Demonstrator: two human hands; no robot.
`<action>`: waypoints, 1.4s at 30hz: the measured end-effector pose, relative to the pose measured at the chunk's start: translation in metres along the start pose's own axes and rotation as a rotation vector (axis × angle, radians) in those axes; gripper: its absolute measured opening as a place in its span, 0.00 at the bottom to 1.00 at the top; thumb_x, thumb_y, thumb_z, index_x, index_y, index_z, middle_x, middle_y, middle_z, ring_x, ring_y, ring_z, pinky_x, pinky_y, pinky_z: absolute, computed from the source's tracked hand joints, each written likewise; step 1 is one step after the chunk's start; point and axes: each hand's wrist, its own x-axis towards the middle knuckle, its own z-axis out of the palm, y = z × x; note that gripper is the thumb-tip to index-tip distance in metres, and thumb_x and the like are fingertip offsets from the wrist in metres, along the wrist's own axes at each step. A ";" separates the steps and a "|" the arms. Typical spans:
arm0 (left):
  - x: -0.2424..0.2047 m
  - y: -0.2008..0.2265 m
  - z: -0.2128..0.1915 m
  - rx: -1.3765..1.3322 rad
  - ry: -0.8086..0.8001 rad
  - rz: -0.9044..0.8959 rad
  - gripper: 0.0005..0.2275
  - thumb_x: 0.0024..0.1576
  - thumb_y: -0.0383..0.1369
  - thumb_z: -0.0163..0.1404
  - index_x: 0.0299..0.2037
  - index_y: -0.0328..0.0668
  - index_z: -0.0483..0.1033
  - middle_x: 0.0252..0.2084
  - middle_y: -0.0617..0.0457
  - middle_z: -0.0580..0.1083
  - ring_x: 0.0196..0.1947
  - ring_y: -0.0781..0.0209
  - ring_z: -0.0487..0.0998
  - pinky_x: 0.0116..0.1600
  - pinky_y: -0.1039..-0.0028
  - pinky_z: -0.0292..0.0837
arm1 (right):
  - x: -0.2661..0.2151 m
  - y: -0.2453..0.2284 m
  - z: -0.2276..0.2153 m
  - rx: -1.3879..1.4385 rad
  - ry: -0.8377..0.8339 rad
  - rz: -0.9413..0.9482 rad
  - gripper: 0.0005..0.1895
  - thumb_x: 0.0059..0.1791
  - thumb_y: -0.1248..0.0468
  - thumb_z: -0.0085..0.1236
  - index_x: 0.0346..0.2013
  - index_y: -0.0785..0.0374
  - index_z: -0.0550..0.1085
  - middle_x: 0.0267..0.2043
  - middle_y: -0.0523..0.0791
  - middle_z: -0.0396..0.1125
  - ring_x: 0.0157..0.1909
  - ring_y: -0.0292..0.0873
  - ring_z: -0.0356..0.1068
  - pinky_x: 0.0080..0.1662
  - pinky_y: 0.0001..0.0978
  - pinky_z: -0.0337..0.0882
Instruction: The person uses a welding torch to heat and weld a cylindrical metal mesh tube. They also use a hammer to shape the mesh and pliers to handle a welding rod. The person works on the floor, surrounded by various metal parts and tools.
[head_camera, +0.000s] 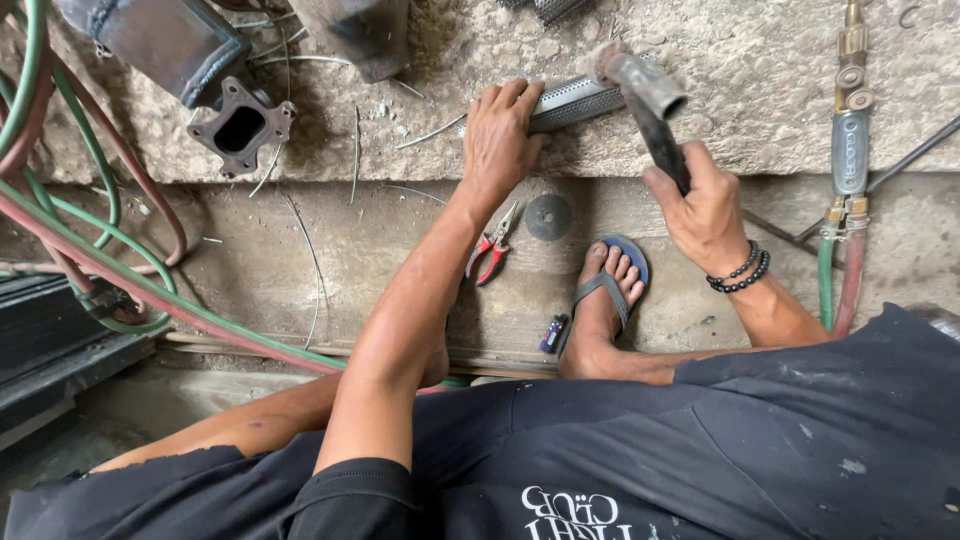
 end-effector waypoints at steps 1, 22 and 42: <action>0.001 -0.001 0.000 0.016 -0.001 0.018 0.31 0.43 0.40 0.66 0.58 0.47 0.68 0.53 0.55 0.72 0.45 0.55 0.68 0.47 0.67 0.63 | 0.002 0.001 0.004 -0.022 0.001 -0.038 0.22 0.57 0.49 0.48 0.33 0.64 0.59 0.22 0.44 0.50 0.23 0.42 0.50 0.27 0.40 0.51; 0.002 -0.003 0.003 0.012 0.095 0.083 0.29 0.41 0.33 0.61 0.56 0.42 0.70 0.46 0.57 0.71 0.39 0.54 0.65 0.43 0.66 0.64 | 0.021 -0.014 0.006 -0.083 0.019 -0.091 0.24 0.60 0.49 0.45 0.32 0.66 0.59 0.20 0.46 0.49 0.21 0.44 0.51 0.26 0.42 0.51; 0.007 -0.001 -0.003 -0.035 -0.025 -0.026 0.28 0.41 0.37 0.64 0.54 0.48 0.72 0.50 0.56 0.72 0.44 0.52 0.68 0.46 0.65 0.62 | 0.004 0.006 -0.013 0.422 0.137 0.163 0.22 0.59 0.48 0.41 0.34 0.63 0.59 0.19 0.44 0.53 0.14 0.37 0.55 0.15 0.26 0.55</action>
